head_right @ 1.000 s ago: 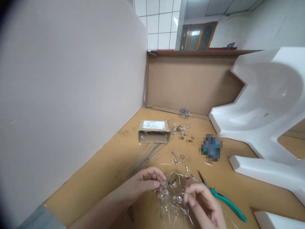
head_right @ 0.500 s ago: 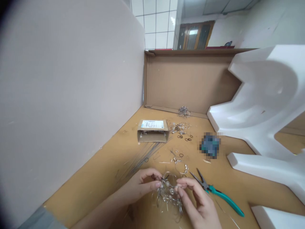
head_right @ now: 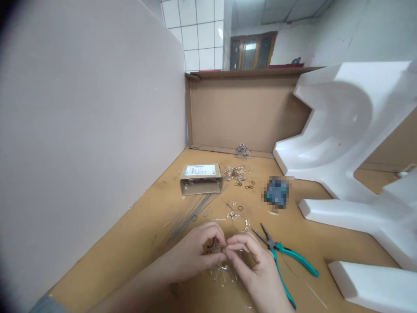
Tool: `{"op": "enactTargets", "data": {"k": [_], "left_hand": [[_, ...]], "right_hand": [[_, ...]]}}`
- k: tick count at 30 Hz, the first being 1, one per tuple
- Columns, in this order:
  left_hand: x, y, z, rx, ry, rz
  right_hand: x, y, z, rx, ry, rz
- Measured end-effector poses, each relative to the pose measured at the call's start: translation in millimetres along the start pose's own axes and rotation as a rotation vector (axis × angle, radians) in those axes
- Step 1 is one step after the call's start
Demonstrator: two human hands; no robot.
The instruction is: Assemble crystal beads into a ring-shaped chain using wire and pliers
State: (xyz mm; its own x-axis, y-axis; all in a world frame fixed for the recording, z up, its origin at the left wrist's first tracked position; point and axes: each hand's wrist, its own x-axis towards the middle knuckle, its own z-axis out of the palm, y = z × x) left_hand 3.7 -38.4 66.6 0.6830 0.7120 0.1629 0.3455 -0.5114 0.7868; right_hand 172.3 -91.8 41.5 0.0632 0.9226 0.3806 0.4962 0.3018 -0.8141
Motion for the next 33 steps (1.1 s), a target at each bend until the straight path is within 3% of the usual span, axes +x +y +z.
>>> {"op": "enactTargets", "data": {"k": [2,6,10,19,24,33], "left_hand": [[-2.4,-3.9,2.0,-0.012,0.016,0.024],[-4.5,-6.0,8.1,0.19,0.186,0.132],[-2.8,-8.5,11.9,0.309,0.173,0.144],[-5.9,-13.3,6.4,0.146,0.115,0.093],[-6.1,-18.5,4.6,0.06,0.066,0.094],[-4.0,-29.6,-1.7,-0.203,0.144,0.184]], "right_hand": [[-0.9,0.6,1.5,0.013,-0.01,0.026],[-1.0,-0.2,3.5,0.032,0.008,0.065],[1.6,-0.1,3.3,0.003,0.027,0.049],[-2.5,-1.6,8.0,0.34,-0.013,0.263],[-4.6,-8.0,4.5,0.284,-0.012,0.197],[-2.9,2.1,-15.2,0.265,-0.026,0.215]]}}
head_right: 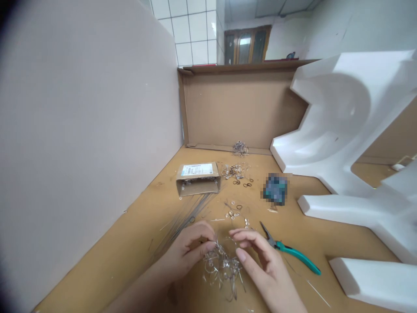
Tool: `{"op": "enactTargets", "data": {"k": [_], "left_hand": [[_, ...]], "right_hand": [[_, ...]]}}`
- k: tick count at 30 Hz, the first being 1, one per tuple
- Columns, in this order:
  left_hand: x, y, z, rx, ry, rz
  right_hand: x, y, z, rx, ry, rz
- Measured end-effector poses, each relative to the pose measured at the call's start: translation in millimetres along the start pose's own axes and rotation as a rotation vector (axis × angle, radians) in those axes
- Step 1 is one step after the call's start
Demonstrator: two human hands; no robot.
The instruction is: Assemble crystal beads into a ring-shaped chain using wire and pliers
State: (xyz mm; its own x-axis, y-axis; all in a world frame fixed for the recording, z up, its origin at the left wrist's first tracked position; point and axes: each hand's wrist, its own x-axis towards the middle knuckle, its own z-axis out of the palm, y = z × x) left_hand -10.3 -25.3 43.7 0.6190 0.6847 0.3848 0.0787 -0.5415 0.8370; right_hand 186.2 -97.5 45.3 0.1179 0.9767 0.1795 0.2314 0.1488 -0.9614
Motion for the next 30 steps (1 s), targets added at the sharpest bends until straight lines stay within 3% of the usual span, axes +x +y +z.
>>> {"op": "enactTargets", "data": {"k": [5,11,22,30], "left_hand": [[-0.9,-3.1,0.9,-0.218,0.04,-0.123],[0.9,-10.9,2.2,-0.424,0.113,-0.255],[2.9,-15.1,2.1,-0.435,0.202,-0.334],[5.3,-22.5,7.8,-0.657,0.221,-0.469]], "right_hand": [[2.8,3.1,1.3,-0.048,-0.002,0.007],[2.3,3.0,-5.2,-0.253,0.248,-0.11],[-1.3,-5.5,8.0,-0.377,0.127,-0.38],[0.0,-1.7,13.3,-0.345,0.133,-0.27]]}}
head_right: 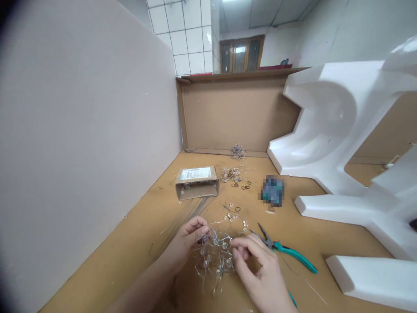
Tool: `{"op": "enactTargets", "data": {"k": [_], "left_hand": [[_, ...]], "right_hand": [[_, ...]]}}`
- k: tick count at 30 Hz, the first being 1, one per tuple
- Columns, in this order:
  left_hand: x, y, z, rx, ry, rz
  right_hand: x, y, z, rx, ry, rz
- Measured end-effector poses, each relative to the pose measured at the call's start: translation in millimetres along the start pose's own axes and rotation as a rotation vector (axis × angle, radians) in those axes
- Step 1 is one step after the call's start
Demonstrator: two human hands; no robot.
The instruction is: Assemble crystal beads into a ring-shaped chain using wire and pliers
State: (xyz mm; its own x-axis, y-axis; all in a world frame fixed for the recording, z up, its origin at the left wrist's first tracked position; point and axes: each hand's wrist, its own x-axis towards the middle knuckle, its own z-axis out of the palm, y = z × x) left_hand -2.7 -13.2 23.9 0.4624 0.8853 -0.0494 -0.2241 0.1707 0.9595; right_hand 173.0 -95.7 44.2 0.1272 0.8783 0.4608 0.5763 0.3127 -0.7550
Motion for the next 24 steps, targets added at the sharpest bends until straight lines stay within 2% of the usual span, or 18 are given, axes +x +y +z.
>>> {"op": "enactTargets", "data": {"k": [4,7,10,13,20,24], "left_hand": [[-1.6,2.9,0.4,-0.107,-0.053,-0.083],[-3.1,4.4,-1.3,-0.197,-0.148,-0.127],[-2.5,2.1,-5.1,-0.263,-0.246,-0.112],[-0.6,-0.8,-8.4,-0.311,-0.306,-0.089],[1.4,-0.5,-7.4,-0.329,-0.28,-0.08],[1.5,-0.2,-5.9,-0.317,-0.219,-0.075]], "right_hand": [[1.6,11.6,-0.2,-0.069,-0.097,-0.037],[1.7,14.5,-2.4,-0.087,-0.094,-0.021],[0.2,10.2,-6.1,-0.086,-0.069,-0.016],[-1.9,5.4,-10.5,-0.115,-0.105,-0.057],[-2.9,9.0,-14.4,-0.078,-0.12,-0.019],[1.2,11.4,-13.2,-0.132,-0.178,-0.087]]}}
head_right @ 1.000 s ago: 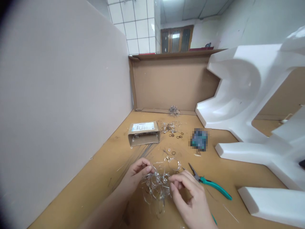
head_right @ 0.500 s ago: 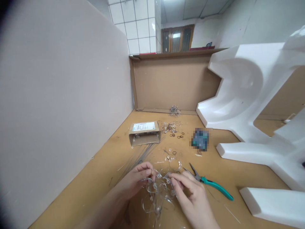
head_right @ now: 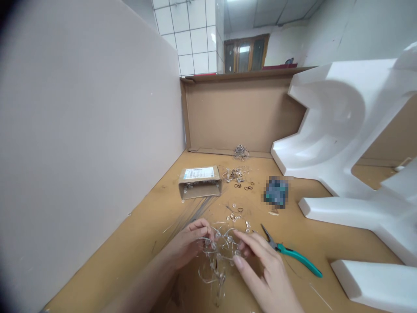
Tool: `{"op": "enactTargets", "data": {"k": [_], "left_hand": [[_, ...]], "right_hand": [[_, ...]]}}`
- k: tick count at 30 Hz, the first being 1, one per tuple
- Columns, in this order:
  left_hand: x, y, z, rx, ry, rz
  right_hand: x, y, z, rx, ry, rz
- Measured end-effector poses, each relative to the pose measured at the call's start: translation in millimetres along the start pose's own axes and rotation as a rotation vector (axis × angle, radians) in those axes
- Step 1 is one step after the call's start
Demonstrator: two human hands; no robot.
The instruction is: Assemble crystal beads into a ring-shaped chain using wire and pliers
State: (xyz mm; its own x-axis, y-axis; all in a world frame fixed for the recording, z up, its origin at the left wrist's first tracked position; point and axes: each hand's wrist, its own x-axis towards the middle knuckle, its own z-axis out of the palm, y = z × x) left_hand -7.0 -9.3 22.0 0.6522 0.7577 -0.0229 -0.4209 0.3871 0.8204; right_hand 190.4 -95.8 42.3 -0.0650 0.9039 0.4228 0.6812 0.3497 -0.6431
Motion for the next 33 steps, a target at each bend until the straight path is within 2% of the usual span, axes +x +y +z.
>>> {"op": "enactTargets", "data": {"k": [6,14,18,26,29,33], "left_hand": [[-1.9,2.8,2.5,0.078,0.031,0.047],[-2.8,-0.3,-2.9,0.171,0.018,0.112],[-4.8,-0.1,-0.4,0.181,-0.001,0.111],[-6.4,-2.5,6.2,0.25,-0.014,0.075],[-5.9,-2.4,6.4,0.282,-0.007,0.079],[-5.8,-3.3,6.1,0.363,0.012,0.088]], "right_hand": [[0.4,0.3,0.8,-0.122,-0.013,-0.087],[-0.8,0.4,-1.6,-0.193,0.051,-0.134],[-2.7,-2.0,-0.5,-0.228,0.124,-0.179],[1.6,-6.6,7.3,-0.21,0.128,-0.291],[2.5,-5.8,6.3,-0.135,0.118,-0.271],[0.7,-5.8,6.3,-0.019,0.121,-0.14]]}}
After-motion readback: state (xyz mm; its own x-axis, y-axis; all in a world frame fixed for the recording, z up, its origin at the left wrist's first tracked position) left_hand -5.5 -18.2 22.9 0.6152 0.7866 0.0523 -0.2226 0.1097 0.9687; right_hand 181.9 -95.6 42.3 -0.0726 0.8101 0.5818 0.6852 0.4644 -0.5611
